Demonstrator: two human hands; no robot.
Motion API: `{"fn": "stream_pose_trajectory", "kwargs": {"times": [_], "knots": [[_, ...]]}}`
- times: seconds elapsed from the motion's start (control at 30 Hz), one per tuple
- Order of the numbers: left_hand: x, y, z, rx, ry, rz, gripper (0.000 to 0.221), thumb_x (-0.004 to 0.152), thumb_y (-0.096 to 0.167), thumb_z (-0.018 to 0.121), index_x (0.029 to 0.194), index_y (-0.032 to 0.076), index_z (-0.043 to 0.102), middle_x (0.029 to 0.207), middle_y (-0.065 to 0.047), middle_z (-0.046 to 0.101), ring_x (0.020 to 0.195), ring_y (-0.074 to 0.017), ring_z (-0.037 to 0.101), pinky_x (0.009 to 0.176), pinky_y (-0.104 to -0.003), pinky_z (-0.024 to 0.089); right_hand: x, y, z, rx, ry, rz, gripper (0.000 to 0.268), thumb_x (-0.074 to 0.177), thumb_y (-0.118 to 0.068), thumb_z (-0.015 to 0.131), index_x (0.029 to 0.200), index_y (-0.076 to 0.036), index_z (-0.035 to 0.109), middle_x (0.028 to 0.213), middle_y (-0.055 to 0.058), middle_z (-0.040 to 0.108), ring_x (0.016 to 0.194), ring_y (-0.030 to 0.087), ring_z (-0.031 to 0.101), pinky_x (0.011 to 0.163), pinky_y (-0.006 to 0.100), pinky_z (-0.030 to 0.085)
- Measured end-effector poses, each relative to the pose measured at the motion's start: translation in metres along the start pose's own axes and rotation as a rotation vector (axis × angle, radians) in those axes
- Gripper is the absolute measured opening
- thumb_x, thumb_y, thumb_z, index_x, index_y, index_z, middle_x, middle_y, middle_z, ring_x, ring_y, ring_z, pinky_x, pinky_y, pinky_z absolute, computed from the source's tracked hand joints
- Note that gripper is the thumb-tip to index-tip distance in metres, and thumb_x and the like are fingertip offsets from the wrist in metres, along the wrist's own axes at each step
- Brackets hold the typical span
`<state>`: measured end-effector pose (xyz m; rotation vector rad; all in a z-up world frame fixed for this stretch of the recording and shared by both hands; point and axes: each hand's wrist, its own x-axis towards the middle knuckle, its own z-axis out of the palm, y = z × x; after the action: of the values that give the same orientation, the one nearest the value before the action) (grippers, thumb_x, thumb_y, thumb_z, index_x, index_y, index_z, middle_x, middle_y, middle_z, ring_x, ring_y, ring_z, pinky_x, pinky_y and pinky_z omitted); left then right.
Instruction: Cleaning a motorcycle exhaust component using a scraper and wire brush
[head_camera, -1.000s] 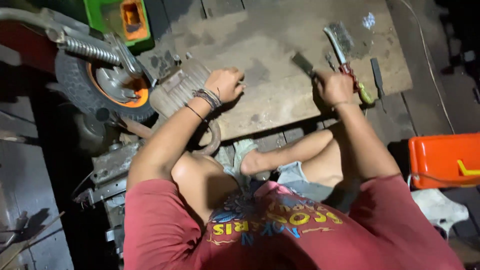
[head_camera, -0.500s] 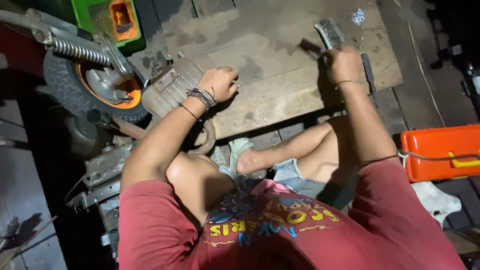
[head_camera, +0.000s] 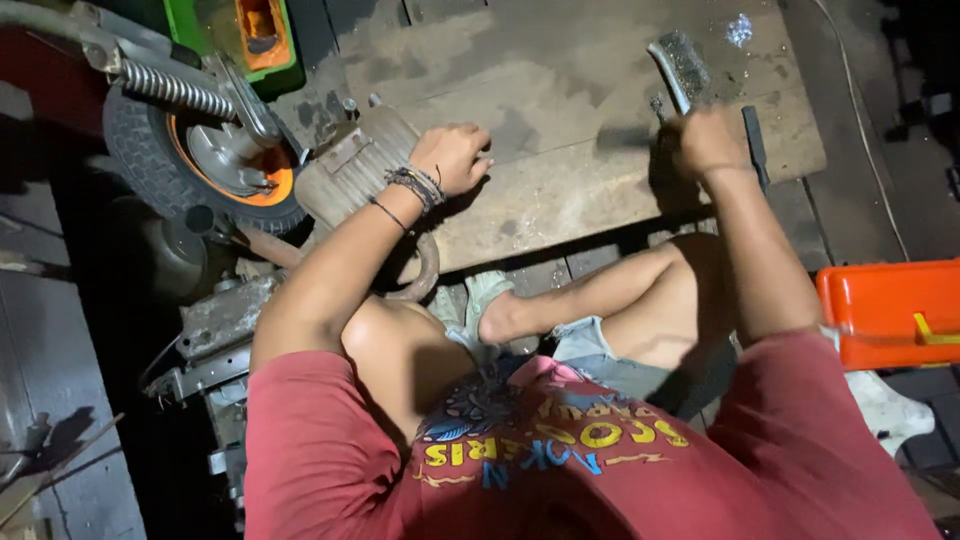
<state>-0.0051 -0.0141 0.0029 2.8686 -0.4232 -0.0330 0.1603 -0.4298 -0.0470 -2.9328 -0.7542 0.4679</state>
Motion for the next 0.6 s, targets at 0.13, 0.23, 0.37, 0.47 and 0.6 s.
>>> {"fn": "stream_pose_trajectory", "kwargs": {"times": [0.13,0.23,0.37,0.47,0.6], "knots": [[-0.002,-0.001,-0.003,0.020,0.027,0.000,0.026,0.090,0.039,0.068,0.098,0.014,0.065,0.095,-0.011,0.068,0.088,-0.0369,0.072,0.075,-0.050,0.058,0.027,0.026,0.020,-0.207,0.342,-0.040,0.023,0.088,-0.033,0.080,0.111,-0.030,0.080,0.088,0.007,0.070,0.089,0.030,0.071,0.083,0.041,0.059],[-0.004,-0.009,-0.002,0.012,0.024,-0.013,0.027,0.090,0.039,0.067,0.098,0.014,0.066,0.095,-0.011,0.069,0.088,-0.0372,0.073,0.075,-0.050,0.059,-0.021,-0.039,-0.006,-0.047,0.174,-0.181,0.022,0.087,-0.025,0.078,0.109,-0.023,0.080,0.097,0.015,0.075,0.096,0.038,0.072,0.086,0.048,0.059],[-0.004,-0.013,0.007,-0.007,0.011,-0.020,0.025,0.088,0.038,0.068,0.096,0.014,0.065,0.094,-0.010,0.069,0.087,-0.0375,0.073,0.076,-0.051,0.059,-0.055,-0.095,0.001,-0.099,-0.161,-0.249,0.026,0.083,-0.020,0.069,0.106,-0.021,0.081,0.108,0.011,0.079,0.107,0.036,0.072,0.095,0.050,0.058],[-0.004,-0.012,0.003,-0.016,0.031,-0.033,0.025,0.088,0.039,0.068,0.098,0.016,0.065,0.095,-0.009,0.069,0.088,-0.0362,0.073,0.077,-0.050,0.059,-0.039,-0.090,-0.026,-0.149,-0.049,-0.035,0.028,0.083,-0.018,0.068,0.107,-0.011,0.080,0.102,0.016,0.079,0.099,0.036,0.075,0.085,0.052,0.061],[-0.009,-0.015,-0.005,-0.033,0.065,-0.030,0.025,0.088,0.038,0.068,0.097,0.015,0.064,0.093,-0.010,0.069,0.086,-0.0377,0.073,0.076,-0.052,0.059,-0.010,-0.055,-0.014,-0.037,0.190,0.079,0.030,0.093,-0.018,0.061,0.117,-0.021,0.079,0.104,0.016,0.074,0.091,0.040,0.075,0.075,0.054,0.061]]}}
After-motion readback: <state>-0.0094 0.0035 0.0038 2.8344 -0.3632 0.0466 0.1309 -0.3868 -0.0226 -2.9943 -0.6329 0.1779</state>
